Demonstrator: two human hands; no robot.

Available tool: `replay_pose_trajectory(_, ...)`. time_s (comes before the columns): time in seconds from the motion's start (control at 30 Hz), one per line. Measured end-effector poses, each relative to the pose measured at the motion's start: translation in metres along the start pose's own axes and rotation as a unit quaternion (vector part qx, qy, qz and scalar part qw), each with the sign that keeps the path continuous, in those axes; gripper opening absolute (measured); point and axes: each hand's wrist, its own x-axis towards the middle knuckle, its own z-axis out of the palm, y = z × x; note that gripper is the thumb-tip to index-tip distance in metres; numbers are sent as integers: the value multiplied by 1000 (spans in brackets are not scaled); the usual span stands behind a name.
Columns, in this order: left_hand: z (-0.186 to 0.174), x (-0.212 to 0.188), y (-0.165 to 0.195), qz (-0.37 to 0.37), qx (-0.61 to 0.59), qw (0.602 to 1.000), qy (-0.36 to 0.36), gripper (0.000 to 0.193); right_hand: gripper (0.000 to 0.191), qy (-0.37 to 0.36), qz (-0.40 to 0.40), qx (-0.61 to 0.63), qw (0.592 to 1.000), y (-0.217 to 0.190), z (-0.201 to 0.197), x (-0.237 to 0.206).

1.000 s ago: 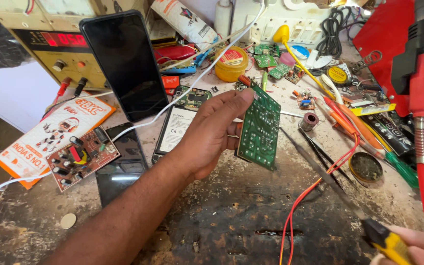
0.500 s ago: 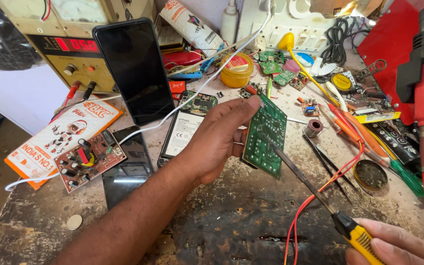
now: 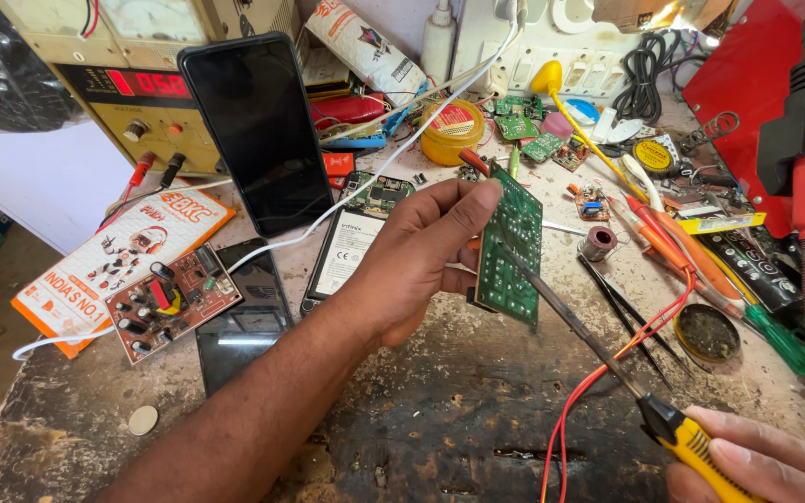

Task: The person uses a multimeter probe to test points on a green circuit board, then tests a ribbon cable with multimeter leads. They connect the ribbon cable to a small brown circuit board and place it on the workbench.

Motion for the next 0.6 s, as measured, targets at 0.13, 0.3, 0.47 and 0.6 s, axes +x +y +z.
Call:
replay_pose_trajectory(0.13, 0, 0, 1, 4, -1, 1000, 4, 42, 29, -57, -377, -123, 916, 4, 0, -10)
replay_pose_trajectory(0.3, 1, 0, 3, 3, 5, 1000, 5, 43, 39, -25, 103, 69, 992, 8, -20, 15)
replay_pose_trajectory(0.47, 2, 0, 4, -1, 13, 1000, 5, 44, 40, 0, -34, 9, 999, 36, -25, 20)
replay_pose_trajectory(0.6, 1, 0, 4, -1, 18, 1000, 0, 44, 41, -100, 32, 151, 983, 35, -27, 18)
